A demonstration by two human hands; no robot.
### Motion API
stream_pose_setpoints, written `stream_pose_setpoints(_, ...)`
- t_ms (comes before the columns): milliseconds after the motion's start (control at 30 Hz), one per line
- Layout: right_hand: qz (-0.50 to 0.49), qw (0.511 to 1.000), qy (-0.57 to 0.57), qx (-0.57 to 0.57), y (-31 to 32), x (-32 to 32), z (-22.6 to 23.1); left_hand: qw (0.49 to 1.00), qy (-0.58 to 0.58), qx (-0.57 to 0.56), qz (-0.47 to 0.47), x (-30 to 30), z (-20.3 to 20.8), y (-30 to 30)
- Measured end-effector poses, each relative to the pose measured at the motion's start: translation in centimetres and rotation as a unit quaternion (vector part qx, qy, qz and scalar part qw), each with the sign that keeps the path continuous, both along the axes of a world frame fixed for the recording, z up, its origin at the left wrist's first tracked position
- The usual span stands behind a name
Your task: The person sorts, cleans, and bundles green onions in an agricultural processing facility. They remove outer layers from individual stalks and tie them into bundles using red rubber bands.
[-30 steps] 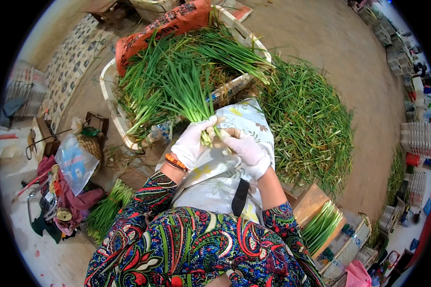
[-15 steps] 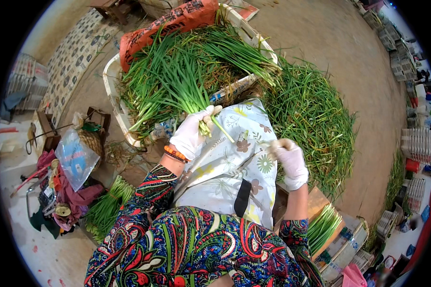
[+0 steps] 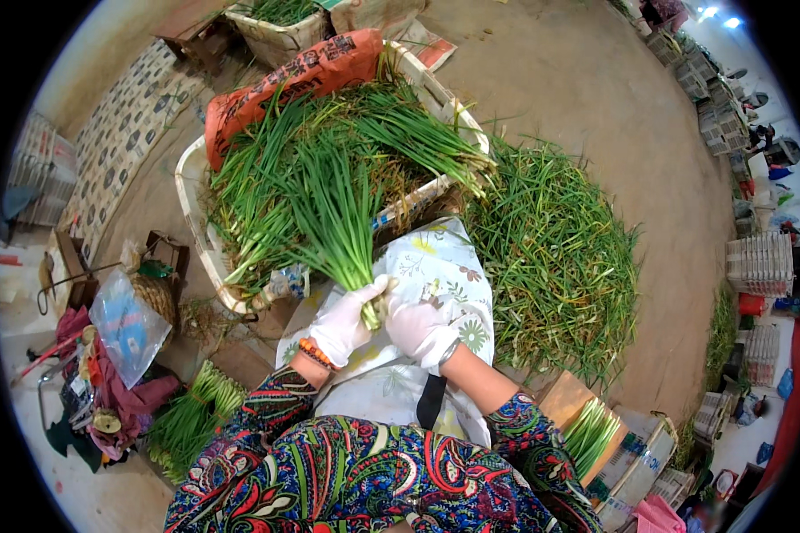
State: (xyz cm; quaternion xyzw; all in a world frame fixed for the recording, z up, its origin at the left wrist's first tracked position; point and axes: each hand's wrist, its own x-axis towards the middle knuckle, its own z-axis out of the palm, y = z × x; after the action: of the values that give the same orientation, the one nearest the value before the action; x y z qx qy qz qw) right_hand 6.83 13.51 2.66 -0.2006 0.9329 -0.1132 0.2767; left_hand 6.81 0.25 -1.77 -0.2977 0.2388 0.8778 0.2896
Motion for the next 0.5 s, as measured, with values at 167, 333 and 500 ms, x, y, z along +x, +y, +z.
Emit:
stream_pose_setpoints(167, -0.062, 0.987, 0.101, -0.112, 7.7, -7.1, -0.3, 0.992, 0.014, 0.108, 0.057, -2.4, 3.3, -1.2)
stream_pose_setpoints(333, -0.372, 0.909, 0.172, -0.076, 11.8, -16.0, -4.2, 0.930, -0.048, 0.354, 0.086, -3.7, 3.1, -2.2)
stream_pose_setpoints(500, -0.401, 0.902, -0.022, -0.156, 11.1, -18.0, -9.9, 0.936, -0.043, 0.344, 0.069, -3.6, 1.9, -2.0)
